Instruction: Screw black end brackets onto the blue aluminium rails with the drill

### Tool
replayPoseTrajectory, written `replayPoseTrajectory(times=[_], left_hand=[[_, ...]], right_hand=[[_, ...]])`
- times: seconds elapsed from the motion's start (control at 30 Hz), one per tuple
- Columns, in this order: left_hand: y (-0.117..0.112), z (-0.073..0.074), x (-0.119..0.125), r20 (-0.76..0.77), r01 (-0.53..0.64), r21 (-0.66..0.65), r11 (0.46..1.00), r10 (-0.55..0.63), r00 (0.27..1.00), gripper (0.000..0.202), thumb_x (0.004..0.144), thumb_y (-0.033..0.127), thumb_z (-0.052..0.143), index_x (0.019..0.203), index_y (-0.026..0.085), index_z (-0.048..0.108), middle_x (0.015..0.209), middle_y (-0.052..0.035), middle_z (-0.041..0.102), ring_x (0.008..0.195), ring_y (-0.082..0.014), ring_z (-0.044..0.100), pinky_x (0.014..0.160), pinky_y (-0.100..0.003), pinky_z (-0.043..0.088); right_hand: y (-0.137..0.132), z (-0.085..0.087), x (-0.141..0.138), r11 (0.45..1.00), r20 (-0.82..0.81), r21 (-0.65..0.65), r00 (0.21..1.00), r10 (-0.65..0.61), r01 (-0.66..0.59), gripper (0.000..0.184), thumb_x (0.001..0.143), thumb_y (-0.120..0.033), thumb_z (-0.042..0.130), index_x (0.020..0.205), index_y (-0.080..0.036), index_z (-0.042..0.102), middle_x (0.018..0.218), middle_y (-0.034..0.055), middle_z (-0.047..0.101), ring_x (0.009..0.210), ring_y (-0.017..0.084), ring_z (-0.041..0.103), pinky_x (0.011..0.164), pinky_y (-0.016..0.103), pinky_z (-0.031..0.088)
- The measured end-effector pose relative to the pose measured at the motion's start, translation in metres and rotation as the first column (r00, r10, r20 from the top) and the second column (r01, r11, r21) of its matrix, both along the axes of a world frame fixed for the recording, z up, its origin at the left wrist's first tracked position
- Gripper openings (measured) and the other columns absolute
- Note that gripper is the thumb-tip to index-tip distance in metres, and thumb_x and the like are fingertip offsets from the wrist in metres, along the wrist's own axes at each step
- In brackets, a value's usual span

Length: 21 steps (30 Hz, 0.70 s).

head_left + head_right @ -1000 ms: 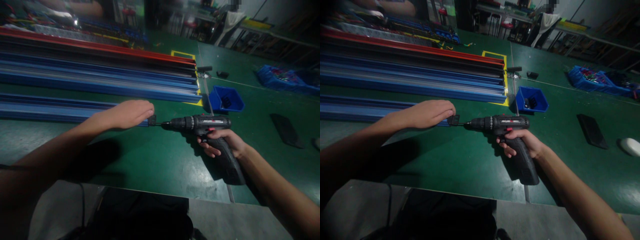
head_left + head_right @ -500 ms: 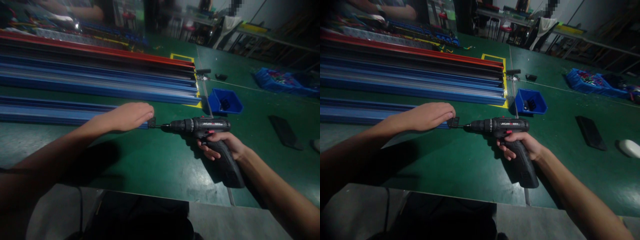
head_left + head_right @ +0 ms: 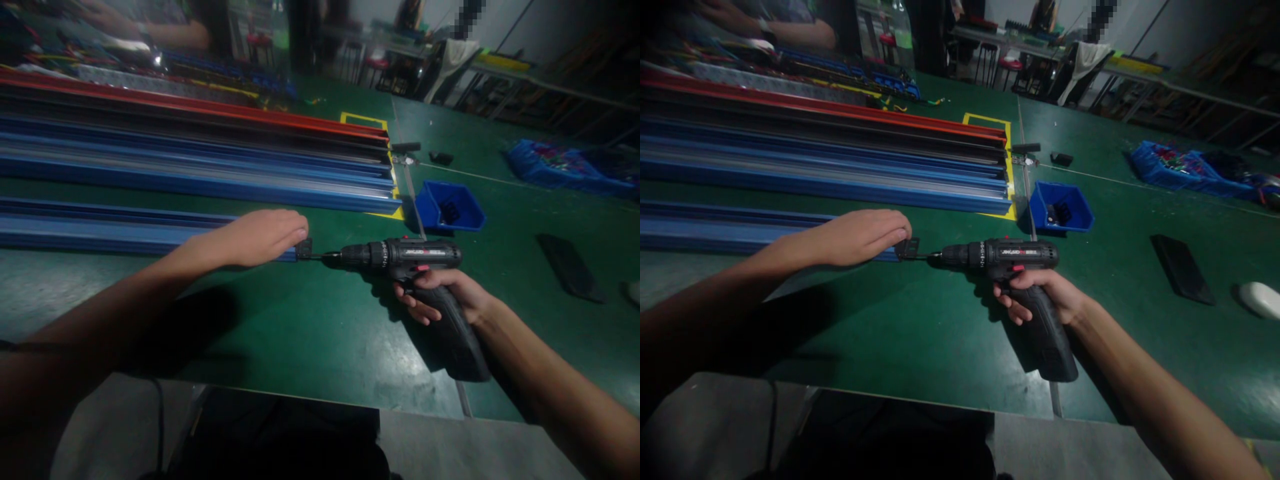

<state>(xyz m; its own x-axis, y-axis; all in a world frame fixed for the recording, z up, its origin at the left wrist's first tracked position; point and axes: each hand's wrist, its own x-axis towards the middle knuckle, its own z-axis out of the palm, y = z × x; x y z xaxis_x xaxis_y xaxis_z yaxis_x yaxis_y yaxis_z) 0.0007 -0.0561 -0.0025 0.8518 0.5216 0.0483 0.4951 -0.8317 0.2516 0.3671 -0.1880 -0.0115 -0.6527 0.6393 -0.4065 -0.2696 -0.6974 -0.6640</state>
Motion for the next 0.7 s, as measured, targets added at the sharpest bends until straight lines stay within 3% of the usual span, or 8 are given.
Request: replayPoseTrajectory(times=[0.7], left_hand=[[-0.0043, 0.0057, 0.0025, 0.021, -0.008, -0.023, 1.0, 0.008, 1.0, 0.046, 0.109, 0.04, 0.025, 0.104, 0.017, 0.065, 0.101, -0.0088, 0.067, 0.092, -0.0218, 0.06, 0.088, -0.036, 0.046]], right_hand=[[-0.0038, -0.0067, 0.0037, 1.0, 0.035, 0.016, 0.999, -0.021, 0.021, 0.026, 0.089, -0.027, 0.069, 0.1, -0.005, 0.075, 0.076, 0.0048, 0.067, 0.044, 0.006, 0.053, 0.056, 0.022, 0.058]])
